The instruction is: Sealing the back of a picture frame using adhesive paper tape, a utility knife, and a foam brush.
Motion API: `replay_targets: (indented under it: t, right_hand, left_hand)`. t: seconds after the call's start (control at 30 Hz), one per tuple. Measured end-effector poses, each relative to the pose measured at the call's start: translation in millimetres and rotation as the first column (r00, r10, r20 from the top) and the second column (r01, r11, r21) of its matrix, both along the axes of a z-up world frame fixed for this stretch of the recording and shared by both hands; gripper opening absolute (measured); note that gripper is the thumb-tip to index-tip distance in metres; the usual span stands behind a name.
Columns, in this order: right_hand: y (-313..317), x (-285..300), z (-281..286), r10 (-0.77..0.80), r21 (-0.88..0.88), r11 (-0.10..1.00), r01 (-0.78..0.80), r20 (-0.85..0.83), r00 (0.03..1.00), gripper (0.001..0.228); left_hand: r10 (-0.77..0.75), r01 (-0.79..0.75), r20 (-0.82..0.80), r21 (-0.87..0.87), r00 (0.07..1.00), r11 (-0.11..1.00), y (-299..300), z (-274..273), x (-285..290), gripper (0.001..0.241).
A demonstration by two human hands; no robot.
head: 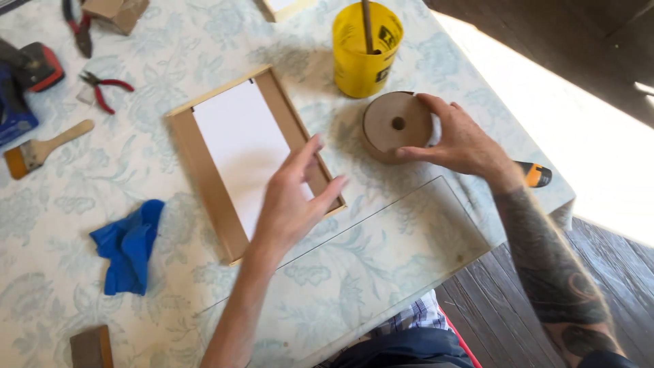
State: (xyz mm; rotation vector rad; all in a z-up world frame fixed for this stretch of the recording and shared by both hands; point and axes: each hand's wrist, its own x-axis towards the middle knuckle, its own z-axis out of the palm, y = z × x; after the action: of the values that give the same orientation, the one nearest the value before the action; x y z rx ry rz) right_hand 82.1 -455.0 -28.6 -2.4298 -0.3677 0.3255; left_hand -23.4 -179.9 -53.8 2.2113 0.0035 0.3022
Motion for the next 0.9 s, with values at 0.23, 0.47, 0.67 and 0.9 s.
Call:
replay_targets:
  t: [0.23, 0.47, 0.67, 0.9]
  right_hand:
    - [-1.2, -10.5, -29.1, 0.101, 0.120, 0.985, -0.126, 0.199, 0.975, 0.113]
    - [5.2, -36.9, -28.3, 0.188, 0.394, 0.880, -0.267, 0.227, 0.956, 0.097]
    - [20.4, -37.5, -37.4, 0.169, 0.260, 0.953, -0.155, -0.033, 0.985, 0.094]
    - [22.6, -37.8, -49.8, 0.121, 0.260, 0.957, -0.130, 0.052, 0.991, 0.074]
  left_hand:
    - [-0.248, 0.249, -0.045, 0.013, 0.968, 0.969, -52.2, -34.1, 92.1, 0.070]
    - [-0.313, 0.301, -0.143, -0.098, 0.939, 0.949, -22.1, 12.4, 36.1, 0.091]
    - [-0.301, 0.280, -0.039, -0.270, 0.953, 0.921, -2.9, -0.6, 5.4, 0.058]
    - [0.211, -0.206, -0.042, -0.473, 0.976, 0.857, 10.5, -18.4, -15.0, 0.022]
